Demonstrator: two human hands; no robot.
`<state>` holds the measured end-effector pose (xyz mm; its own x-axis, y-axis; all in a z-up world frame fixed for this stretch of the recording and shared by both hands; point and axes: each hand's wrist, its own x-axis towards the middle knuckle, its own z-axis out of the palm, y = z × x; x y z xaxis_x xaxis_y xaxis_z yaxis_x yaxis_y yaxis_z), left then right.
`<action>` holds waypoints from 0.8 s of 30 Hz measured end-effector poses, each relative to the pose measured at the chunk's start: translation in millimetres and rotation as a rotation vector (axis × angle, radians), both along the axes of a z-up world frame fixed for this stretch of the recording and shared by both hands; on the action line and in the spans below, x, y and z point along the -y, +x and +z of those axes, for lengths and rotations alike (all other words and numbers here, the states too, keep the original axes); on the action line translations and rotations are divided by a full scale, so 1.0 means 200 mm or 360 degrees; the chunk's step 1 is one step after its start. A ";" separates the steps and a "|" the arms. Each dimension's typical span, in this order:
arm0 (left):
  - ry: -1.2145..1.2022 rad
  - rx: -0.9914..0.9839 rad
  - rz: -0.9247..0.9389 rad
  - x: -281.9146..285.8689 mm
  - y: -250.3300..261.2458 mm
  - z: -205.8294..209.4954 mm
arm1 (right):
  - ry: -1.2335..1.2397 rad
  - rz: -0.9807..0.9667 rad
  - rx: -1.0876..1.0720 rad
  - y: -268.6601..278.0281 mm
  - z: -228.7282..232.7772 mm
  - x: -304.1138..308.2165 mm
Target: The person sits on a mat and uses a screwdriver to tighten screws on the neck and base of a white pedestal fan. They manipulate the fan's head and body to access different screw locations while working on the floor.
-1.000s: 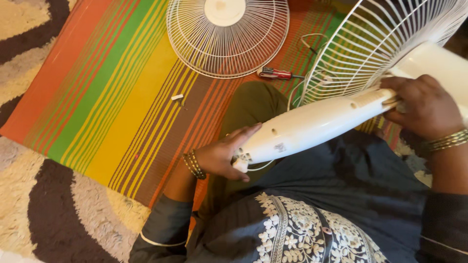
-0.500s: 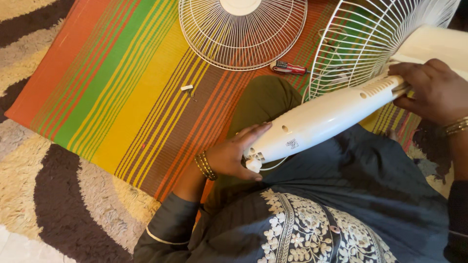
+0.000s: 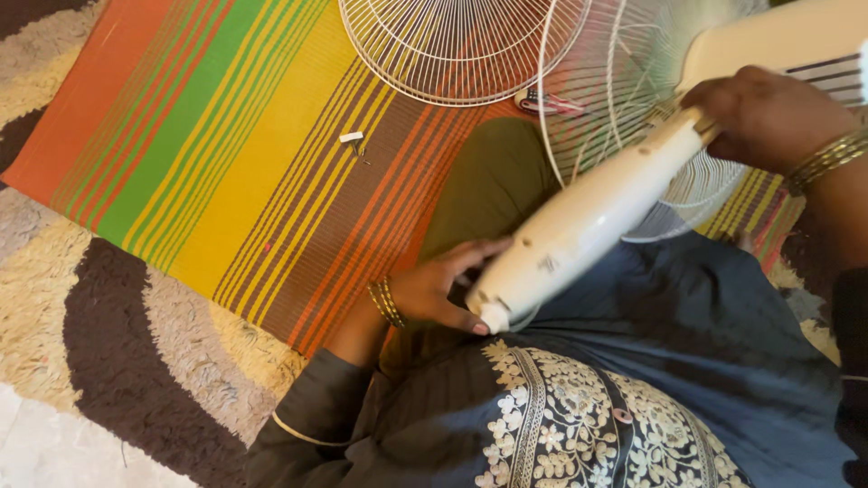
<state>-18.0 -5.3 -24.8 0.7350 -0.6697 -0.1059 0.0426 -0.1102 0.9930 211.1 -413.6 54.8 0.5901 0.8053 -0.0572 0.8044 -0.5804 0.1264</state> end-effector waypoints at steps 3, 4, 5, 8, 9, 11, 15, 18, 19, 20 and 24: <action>-0.0146 -0.0148 0.0074 0.06 -0.06 -0.08 | -0.0488 -0.0142 -0.0137 -0.02 -0.12 -0.08; -0.0100 -0.0067 0.0056 0.08 -0.07 -0.10 | -0.0501 -0.0112 -0.0122 0.00 -0.12 -0.09; -0.0053 0.0013 0.0037 0.08 -0.07 -0.11 | -0.0513 -0.0083 -0.0108 0.02 -0.12 -0.09; -0.0024 -0.0188 0.0015 0.08 -0.09 -0.12 | -0.0586 -0.0095 -0.0022 0.03 -0.13 -0.08; -0.0091 -0.0294 -0.0013 0.08 -0.10 -0.13 | -0.0612 -0.0122 0.0017 0.03 -0.14 -0.08; -0.0226 -0.0486 -0.0075 0.10 -0.12 -0.14 | -0.0609 -0.0097 0.0035 0.05 -0.14 -0.09; -0.0438 -0.0641 0.0039 0.15 -0.23 -0.17 | -0.0597 -0.0114 -0.0002 0.09 -0.15 -0.10; -0.0463 -0.0742 0.0268 0.21 -0.27 -0.17 | -0.0578 -0.0080 -0.0008 0.11 -0.14 -0.09; -0.0475 -0.0740 0.0332 0.23 -0.29 -0.17 | -0.0584 -0.0101 0.0000 0.09 -0.14 -0.08; -0.0488 -0.0731 0.0399 0.24 -0.29 -0.17 | -0.0590 -0.0119 0.0013 0.09 -0.14 -0.07; -0.0585 -0.0574 0.0641 0.25 -0.26 -0.18 | -0.0347 -0.0046 0.0094 0.12 -0.12 -0.03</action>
<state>-69.5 -56.2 -61.8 0.8972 -0.3889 -0.2091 0.3470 0.3281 0.8786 236.0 -408.6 31.7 0.6201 0.7605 -0.1926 0.7754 -0.5567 0.2980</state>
